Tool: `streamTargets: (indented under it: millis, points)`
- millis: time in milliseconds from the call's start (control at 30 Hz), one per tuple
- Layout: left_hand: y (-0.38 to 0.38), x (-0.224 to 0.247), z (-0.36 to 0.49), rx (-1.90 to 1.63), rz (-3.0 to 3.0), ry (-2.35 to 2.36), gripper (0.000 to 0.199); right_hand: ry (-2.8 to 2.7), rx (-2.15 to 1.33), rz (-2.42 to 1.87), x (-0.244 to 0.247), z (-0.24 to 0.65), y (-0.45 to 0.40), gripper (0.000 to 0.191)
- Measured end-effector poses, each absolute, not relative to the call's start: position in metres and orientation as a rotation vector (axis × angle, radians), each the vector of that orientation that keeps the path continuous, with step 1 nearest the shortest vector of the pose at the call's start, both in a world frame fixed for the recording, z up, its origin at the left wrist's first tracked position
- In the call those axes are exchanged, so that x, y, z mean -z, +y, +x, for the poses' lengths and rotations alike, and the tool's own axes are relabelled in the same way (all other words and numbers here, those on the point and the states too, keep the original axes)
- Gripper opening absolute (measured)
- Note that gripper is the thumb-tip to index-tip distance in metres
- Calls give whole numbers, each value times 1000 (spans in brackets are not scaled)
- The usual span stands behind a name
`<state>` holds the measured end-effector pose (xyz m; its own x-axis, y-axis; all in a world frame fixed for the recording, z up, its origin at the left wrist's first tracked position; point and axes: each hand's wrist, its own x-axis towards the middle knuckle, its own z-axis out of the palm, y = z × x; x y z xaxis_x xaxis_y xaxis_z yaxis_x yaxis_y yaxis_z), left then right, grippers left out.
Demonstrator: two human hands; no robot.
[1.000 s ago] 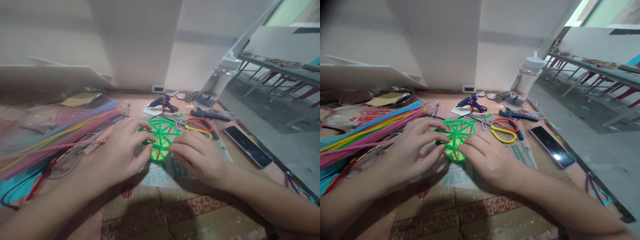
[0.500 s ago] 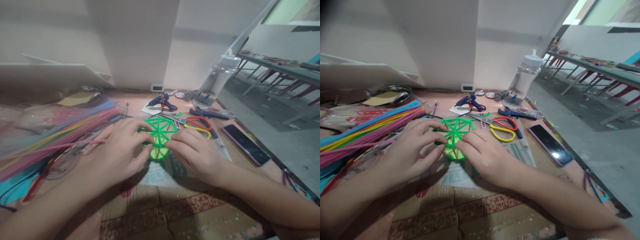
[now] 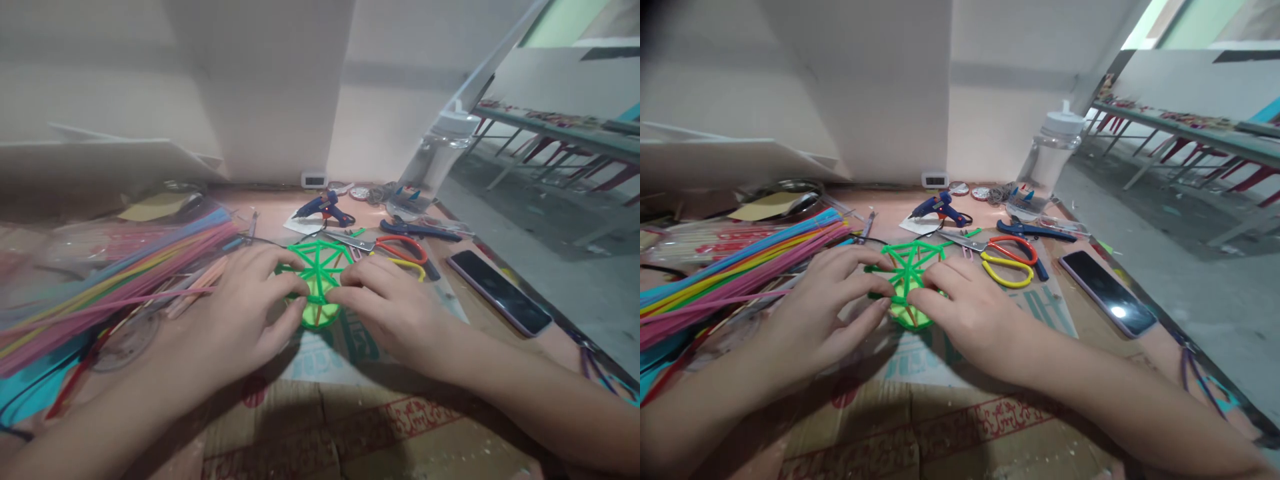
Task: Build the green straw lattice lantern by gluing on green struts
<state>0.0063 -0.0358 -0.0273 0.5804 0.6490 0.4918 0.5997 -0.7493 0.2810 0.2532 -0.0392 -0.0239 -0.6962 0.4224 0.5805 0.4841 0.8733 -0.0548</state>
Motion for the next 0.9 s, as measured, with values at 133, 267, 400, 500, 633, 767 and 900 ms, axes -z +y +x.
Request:
streamTargets:
  millis: [133,267,400,500,633,767,900]
  points:
    - [-36,27,7,-920,2696,1059,15,-2485,144,-667,23,255,-41,29]
    - [-39,23,10,-891,2686,1117,16,-2472,94,-646,26,258,-41,25]
    - [-39,21,12,-865,2657,1116,15,-2418,31,-686,25,262,-37,17]
    - [-38,22,11,-866,2674,1133,16,-2398,93,-693,17,267,-34,12]
    - [-36,24,9,-892,2672,1094,16,-2429,72,-745,9,270,-35,14]
    - [-36,23,9,-901,2694,1066,17,-2440,55,-800,9,269,-37,10]
    - [-37,22,9,-923,2703,1059,18,-2441,9,-857,10,267,-38,7]
